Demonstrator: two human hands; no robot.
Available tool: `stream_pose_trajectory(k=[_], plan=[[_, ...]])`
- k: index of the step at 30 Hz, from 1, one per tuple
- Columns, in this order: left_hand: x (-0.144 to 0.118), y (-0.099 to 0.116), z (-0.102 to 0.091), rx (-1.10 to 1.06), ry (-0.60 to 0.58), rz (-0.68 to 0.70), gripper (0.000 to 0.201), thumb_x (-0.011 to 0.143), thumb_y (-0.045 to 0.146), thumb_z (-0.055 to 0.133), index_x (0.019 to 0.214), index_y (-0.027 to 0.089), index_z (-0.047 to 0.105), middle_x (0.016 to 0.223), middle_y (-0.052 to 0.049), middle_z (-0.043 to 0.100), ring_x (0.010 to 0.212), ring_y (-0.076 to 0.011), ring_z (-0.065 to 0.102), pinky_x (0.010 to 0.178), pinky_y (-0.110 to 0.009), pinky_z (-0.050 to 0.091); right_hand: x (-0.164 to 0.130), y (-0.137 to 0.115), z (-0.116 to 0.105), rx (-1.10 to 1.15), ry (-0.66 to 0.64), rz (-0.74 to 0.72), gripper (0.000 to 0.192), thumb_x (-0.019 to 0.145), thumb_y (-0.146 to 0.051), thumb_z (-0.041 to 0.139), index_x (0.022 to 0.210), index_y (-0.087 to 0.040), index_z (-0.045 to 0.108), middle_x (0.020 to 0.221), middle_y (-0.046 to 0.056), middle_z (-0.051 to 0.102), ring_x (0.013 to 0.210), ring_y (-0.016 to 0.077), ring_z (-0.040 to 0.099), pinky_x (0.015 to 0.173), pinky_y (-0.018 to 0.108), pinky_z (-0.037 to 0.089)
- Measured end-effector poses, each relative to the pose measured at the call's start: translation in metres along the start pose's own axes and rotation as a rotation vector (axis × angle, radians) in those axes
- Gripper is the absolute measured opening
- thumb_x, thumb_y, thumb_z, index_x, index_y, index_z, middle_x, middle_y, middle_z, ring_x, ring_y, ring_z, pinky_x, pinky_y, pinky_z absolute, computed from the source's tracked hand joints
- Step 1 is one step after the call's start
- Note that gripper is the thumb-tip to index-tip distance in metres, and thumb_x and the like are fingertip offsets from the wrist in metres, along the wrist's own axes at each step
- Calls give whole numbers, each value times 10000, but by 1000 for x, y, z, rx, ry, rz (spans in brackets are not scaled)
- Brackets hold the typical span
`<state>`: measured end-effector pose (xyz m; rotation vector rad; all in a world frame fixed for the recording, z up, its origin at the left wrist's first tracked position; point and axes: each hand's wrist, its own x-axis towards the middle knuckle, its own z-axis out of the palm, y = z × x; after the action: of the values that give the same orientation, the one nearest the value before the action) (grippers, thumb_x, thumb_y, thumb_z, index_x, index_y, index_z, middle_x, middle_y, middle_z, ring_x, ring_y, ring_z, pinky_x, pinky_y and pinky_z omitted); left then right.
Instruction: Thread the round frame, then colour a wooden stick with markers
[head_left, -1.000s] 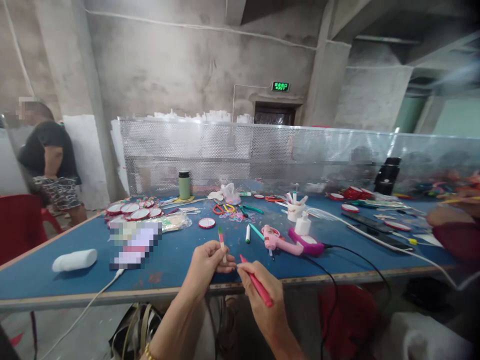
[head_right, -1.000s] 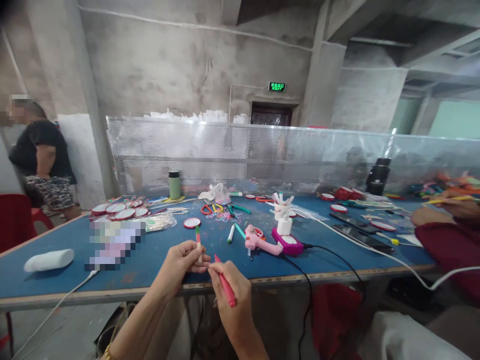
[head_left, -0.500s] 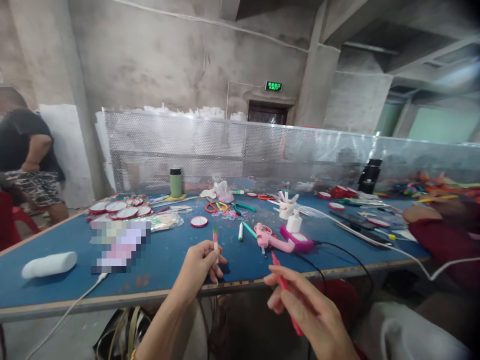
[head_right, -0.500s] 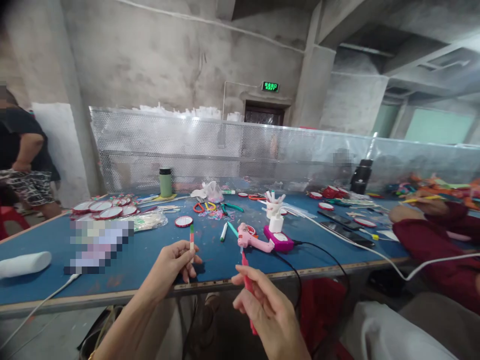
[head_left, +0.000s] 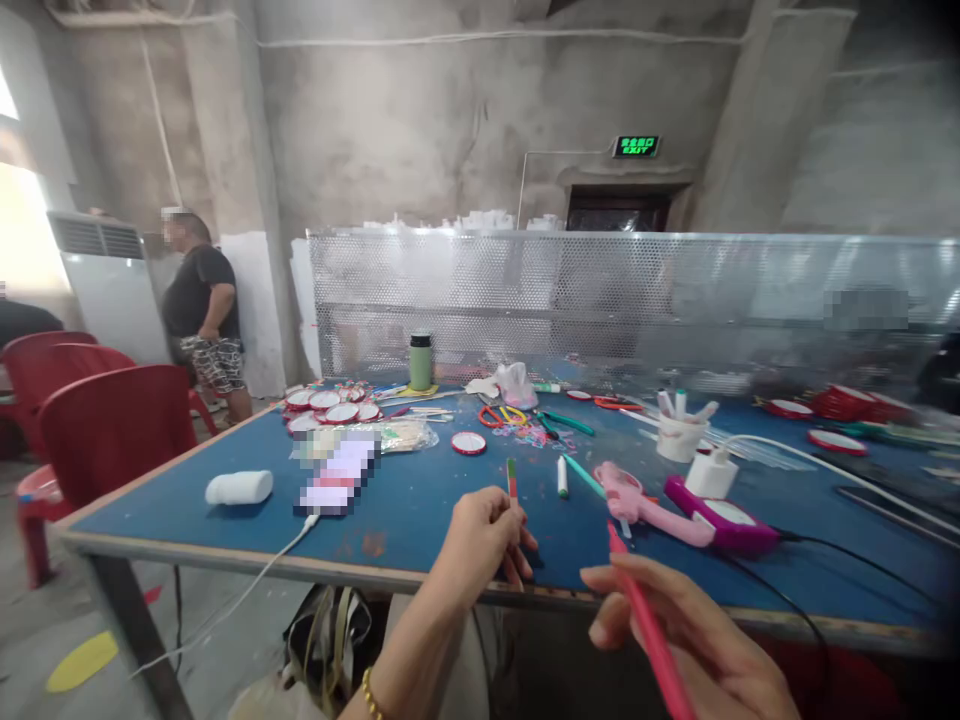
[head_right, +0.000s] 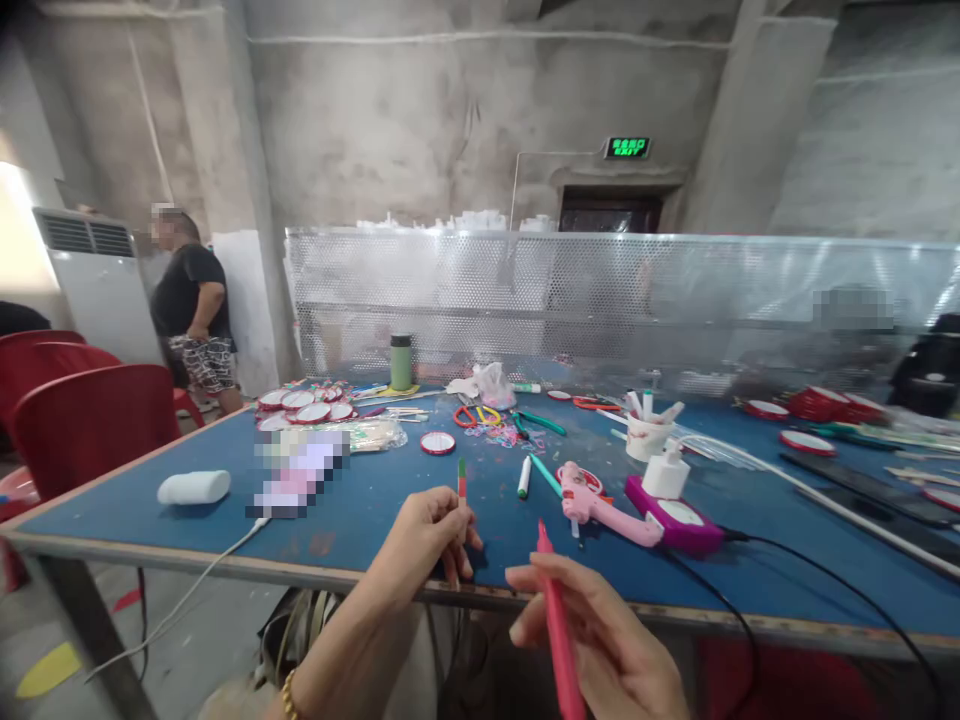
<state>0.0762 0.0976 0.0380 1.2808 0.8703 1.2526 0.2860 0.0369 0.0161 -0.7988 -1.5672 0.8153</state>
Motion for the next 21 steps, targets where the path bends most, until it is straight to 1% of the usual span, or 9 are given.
stream_pose_trajectory(k=[2, 4, 7, 9, 10, 12, 15, 18, 21], plan=[[1, 0, -1, -5, -16, -23, 189, 759, 333, 581, 713, 175, 489, 642, -27, 675, 363, -104, 582, 302, -178, 413, 12, 2, 10, 72, 68, -59, 298, 870, -338, 675, 1165, -297, 664, 1036, 114, 735, 699, 230, 723, 642, 349, 618], [3, 0, -1, -4, -40, -43, 161, 757, 305, 565, 710, 175, 483, 649, -35, 684, 356, -108, 581, 292, -182, 411, 26, 1, 22, 96, 121, -129, 281, 847, -315, 710, 1120, -294, 646, 967, 71, 723, 656, 204, 706, 626, 332, 602], [6, -1, -1, -4, -66, -41, 166, 756, 313, 568, 723, 168, 495, 625, -28, 675, 356, -107, 583, 304, -179, 418, 46, -4, 37, -94, 211, -208, 177, 911, -369, 629, 1017, -230, 659, 668, 10, 653, 561, 167, 635, 574, 278, 536], [7, -1, 0, -4, -59, -18, 214, 760, 353, 585, 709, 163, 500, 595, -21, 657, 371, -106, 593, 333, -176, 436, 58, -8, 44, -214, 294, -275, 187, 942, -373, 582, 907, -207, 663, 536, -25, 575, 489, 137, 559, 532, 254, 486], [7, -2, 1, -6, -48, -9, 248, 762, 384, 595, 702, 161, 503, 584, -19, 651, 382, -108, 603, 349, -177, 448, 63, -9, 47, -238, 309, -305, 217, 961, -368, 548, 873, -201, 657, 505, -38, 544, 461, 123, 523, 531, 252, 475], [7, -3, 1, -23, -26, -7, 320, 760, 456, 612, 701, 158, 510, 574, -22, 647, 402, -121, 625, 377, -188, 472, 75, -11, 52, -240, 249, -320, 242, 989, -337, 492, 898, -190, 660, 480, -57, 506, 429, 107, 485, 534, 250, 473], [7, -5, 2, -61, -27, -23, 393, 735, 528, 639, 712, 154, 521, 574, -25, 651, 410, -137, 641, 386, -198, 481, 92, -12, 58, -189, 192, -351, 154, 957, -300, 529, 1025, -193, 617, 531, -70, 539, 419, 105, 513, 461, 229, 444], [6, -6, 1, -83, -21, -29, 404, 721, 532, 658, 760, 147, 543, 574, -16, 648, 410, -142, 645, 376, -198, 477, 104, -8, 62, -150, 198, -362, 113, 918, -286, 588, 972, -192, 617, 701, -18, 662, 464, 106, 584, 468, 231, 483], [5, -6, 1, -78, -7, -21, 406, 734, 536, 656, 806, 151, 547, 582, -10, 649, 406, -143, 640, 366, -204, 477, 106, -2, 64, -136, 221, -331, 137, 922, -294, 587, 937, -179, 661, 736, 3, 682, 485, 105, 585, 493, 241, 500]])
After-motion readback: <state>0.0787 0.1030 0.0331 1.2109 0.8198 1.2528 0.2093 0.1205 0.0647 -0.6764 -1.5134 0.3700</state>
